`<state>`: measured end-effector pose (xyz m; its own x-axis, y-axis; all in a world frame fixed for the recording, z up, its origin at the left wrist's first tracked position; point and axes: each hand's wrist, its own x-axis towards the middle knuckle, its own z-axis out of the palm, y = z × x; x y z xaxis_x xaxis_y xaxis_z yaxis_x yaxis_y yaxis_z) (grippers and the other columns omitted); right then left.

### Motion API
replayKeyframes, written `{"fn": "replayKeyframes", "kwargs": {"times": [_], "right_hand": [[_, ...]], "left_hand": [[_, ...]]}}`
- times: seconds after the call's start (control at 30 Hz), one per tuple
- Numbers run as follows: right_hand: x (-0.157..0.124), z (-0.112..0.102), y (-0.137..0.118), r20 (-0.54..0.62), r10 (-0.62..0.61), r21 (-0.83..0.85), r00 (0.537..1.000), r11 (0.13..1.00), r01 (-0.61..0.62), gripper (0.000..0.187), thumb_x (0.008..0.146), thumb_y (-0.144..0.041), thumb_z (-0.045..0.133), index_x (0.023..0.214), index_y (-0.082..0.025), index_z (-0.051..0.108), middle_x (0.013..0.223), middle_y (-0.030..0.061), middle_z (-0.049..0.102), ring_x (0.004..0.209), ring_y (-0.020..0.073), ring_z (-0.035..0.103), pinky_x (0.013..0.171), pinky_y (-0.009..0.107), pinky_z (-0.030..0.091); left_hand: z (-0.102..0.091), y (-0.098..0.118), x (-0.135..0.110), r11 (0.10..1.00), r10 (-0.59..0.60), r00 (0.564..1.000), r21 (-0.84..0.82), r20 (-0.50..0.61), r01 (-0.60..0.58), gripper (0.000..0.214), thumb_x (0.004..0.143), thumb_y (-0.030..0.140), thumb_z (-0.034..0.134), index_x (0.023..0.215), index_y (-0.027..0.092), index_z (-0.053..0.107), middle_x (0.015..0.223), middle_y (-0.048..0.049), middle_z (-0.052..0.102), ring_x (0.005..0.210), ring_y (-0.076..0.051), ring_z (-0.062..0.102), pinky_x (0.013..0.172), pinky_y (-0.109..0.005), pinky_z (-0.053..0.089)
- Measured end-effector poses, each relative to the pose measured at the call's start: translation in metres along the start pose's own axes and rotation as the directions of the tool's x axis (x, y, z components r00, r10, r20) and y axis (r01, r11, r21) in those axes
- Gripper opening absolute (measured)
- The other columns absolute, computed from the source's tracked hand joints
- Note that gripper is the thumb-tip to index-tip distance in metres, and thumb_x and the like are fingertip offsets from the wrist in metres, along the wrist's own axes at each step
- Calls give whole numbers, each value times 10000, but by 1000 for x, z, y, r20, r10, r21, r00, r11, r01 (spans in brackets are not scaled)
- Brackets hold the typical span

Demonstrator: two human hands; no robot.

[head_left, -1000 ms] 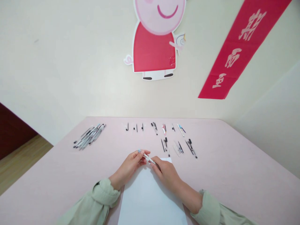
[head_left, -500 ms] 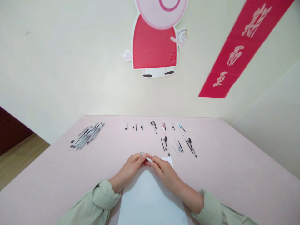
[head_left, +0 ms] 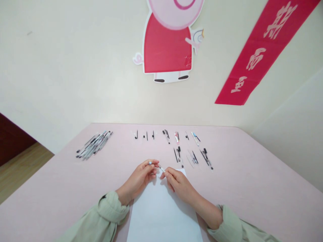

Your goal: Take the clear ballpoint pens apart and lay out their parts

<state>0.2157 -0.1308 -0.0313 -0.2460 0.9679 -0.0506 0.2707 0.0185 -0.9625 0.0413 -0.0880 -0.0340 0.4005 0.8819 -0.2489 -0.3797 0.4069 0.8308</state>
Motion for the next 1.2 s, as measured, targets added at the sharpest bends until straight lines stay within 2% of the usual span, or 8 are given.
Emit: {"fn": "replayKeyframes", "kwargs": {"times": [0.13,0.37,0.5,0.63,0.7,0.83,1.0,1.2], "right_hand": [[1,0,0,-2,-14,12,1000,1000,14,291,935,-360,367,834,-183,573,457,-77,397,434,108,370,487,220,311],[2,-1,2,-87,-65,-77,994,995,59,230,926,-332,406,801,-193,540,538,-58,467,513,116,443,534,223,330],[0,-3,0,-143,-148,-265,979,958,106,130,891,-282,481,963,-210,562,726,-26,588,639,130,527,599,226,341],[-3,-2,1,-144,-139,-303,980,949,90,173,883,-270,487,1041,-222,539,679,-41,572,600,132,518,572,224,326],[-2,0,3,-186,-139,-235,973,967,94,125,898,-295,467,974,-215,525,677,-41,555,605,132,513,574,224,334],[2,2,9,-213,-88,-40,973,996,81,199,927,-340,405,790,-210,469,552,-68,449,522,119,452,542,227,335],[8,0,13,-262,-42,118,964,990,75,228,925,-364,395,793,-202,485,492,-79,421,473,110,418,530,230,343],[11,-6,14,-261,-31,182,965,980,81,261,908,-407,406,795,-191,501,478,-77,432,448,99,388,501,226,320]], "left_hand": [[2,0,-2,990,-27,999,141,45,21,189,775,188,649,956,133,652,811,-13,595,562,-43,455,500,-158,347],[0,-7,2,972,63,995,220,81,-79,257,853,286,513,1057,137,562,873,-42,607,618,-94,520,597,-237,432],[8,-12,-4,847,70,972,502,225,-177,282,881,351,499,1096,170,470,677,15,587,580,-126,544,598,-266,439],[11,-17,-10,756,91,954,603,286,-253,162,894,354,472,939,199,465,714,-2,608,653,-142,566,622,-265,441],[7,-13,-6,673,173,951,674,256,-304,142,882,331,481,902,194,513,797,-29,615,743,-159,573,682,-283,446],[1,6,21,358,385,899,863,211,-356,135,817,256,532,868,185,634,896,-59,562,875,-206,541,787,-330,425],[19,22,71,34,388,860,928,330,-372,198,810,163,498,907,202,666,907,-71,541,869,-218,520,772,-322,387],[34,9,102,-8,296,864,906,407,-423,177,775,123,532,810,222,674,844,-51,558,778,-192,513,707,-287,364]]}}
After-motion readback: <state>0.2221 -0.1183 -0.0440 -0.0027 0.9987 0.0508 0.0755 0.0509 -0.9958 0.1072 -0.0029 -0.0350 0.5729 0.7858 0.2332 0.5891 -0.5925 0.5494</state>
